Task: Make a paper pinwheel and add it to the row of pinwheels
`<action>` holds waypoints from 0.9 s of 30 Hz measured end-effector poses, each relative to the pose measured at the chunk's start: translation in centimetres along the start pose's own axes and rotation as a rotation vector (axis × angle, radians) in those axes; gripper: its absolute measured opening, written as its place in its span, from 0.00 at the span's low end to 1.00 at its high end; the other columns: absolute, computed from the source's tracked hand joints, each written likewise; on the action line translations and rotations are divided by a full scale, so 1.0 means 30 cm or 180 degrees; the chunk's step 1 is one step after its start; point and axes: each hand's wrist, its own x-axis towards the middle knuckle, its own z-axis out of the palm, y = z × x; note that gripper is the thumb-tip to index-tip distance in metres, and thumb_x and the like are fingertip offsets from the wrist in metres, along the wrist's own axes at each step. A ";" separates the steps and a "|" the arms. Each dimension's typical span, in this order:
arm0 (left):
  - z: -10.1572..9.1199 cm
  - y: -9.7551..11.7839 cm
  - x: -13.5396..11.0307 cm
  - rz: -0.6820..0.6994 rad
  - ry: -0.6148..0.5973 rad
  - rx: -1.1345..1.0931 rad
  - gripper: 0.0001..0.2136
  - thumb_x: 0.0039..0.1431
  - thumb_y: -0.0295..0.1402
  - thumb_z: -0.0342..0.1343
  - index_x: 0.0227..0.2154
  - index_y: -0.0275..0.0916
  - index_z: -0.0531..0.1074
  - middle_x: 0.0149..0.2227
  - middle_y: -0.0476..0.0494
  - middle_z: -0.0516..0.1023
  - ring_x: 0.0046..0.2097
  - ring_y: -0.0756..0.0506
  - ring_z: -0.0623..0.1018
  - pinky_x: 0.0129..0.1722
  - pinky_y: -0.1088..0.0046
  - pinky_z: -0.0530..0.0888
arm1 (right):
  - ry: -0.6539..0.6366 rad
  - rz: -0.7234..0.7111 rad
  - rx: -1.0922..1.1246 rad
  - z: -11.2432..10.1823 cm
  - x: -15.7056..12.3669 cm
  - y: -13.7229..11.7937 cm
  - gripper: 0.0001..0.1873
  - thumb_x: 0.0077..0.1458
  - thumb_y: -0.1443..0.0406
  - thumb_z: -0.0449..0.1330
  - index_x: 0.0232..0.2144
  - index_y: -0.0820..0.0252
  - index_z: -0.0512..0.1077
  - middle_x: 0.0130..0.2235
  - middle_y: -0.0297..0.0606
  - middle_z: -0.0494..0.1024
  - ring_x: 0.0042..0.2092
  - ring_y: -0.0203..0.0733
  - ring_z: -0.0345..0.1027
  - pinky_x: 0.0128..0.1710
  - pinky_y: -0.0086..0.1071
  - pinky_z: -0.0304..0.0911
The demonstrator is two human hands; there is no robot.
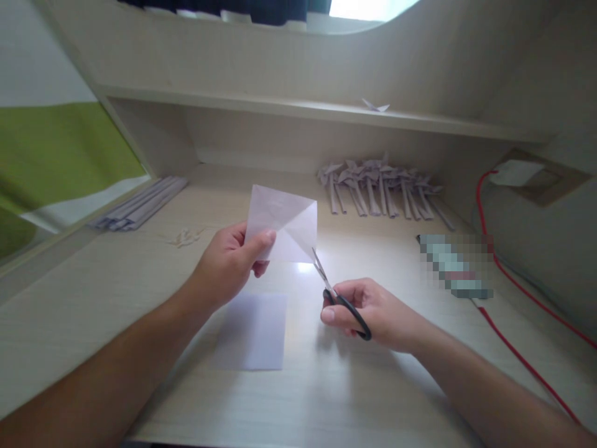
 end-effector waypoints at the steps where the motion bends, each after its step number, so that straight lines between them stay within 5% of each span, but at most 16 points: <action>1: 0.000 0.002 -0.001 0.0022 -0.0046 0.0024 0.14 0.63 0.38 0.59 0.23 0.38 0.68 0.20 0.52 0.69 0.22 0.51 0.68 0.22 0.75 0.65 | 0.0006 0.0009 0.0004 -0.001 0.000 0.001 0.23 0.53 0.50 0.71 0.25 0.62 0.70 0.23 0.28 0.64 0.26 0.31 0.53 0.25 0.30 0.45; 27: 0.003 0.005 -0.004 -0.0023 -0.0200 0.0233 0.17 0.63 0.40 0.58 0.21 0.40 0.67 0.19 0.52 0.69 0.23 0.50 0.67 0.24 0.73 0.65 | -0.0088 0.0129 -0.0027 -0.005 -0.002 0.011 0.25 0.52 0.49 0.72 0.24 0.59 0.65 0.22 0.25 0.58 0.25 0.31 0.47 0.24 0.32 0.40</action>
